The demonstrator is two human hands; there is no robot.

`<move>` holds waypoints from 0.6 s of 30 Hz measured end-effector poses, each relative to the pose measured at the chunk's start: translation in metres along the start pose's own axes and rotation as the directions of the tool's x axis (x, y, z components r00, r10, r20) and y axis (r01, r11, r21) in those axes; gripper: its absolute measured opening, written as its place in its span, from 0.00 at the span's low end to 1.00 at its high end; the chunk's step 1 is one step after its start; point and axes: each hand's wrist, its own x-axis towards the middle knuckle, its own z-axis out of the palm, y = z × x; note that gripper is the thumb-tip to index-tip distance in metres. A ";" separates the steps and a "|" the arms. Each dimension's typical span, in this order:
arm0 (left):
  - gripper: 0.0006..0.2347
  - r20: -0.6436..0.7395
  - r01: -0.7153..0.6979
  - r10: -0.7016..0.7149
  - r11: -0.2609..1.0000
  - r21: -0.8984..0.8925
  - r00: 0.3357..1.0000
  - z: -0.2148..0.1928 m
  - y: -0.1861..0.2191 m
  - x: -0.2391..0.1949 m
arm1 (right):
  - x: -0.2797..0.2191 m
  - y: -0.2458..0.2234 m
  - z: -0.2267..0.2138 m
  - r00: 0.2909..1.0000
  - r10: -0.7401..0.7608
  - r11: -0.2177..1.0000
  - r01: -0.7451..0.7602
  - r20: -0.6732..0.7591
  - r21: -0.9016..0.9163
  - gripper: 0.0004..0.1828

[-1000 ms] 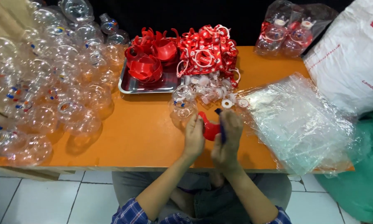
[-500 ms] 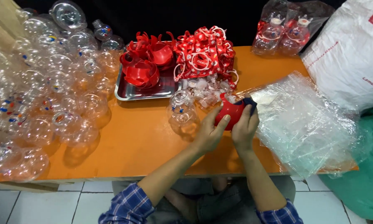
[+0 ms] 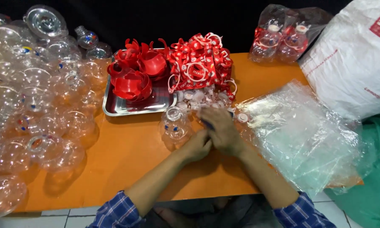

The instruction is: Assembling plastic bottles by manually pressing red bases onto clear spherical bodies using a cloth for grip.

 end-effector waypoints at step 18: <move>0.07 -0.129 -0.104 0.098 0.994 -0.038 0.987 0.001 0.045 -0.004 | -0.026 0.003 -0.006 0.713 0.696 0.555 -0.605 0.079 0.571 0.24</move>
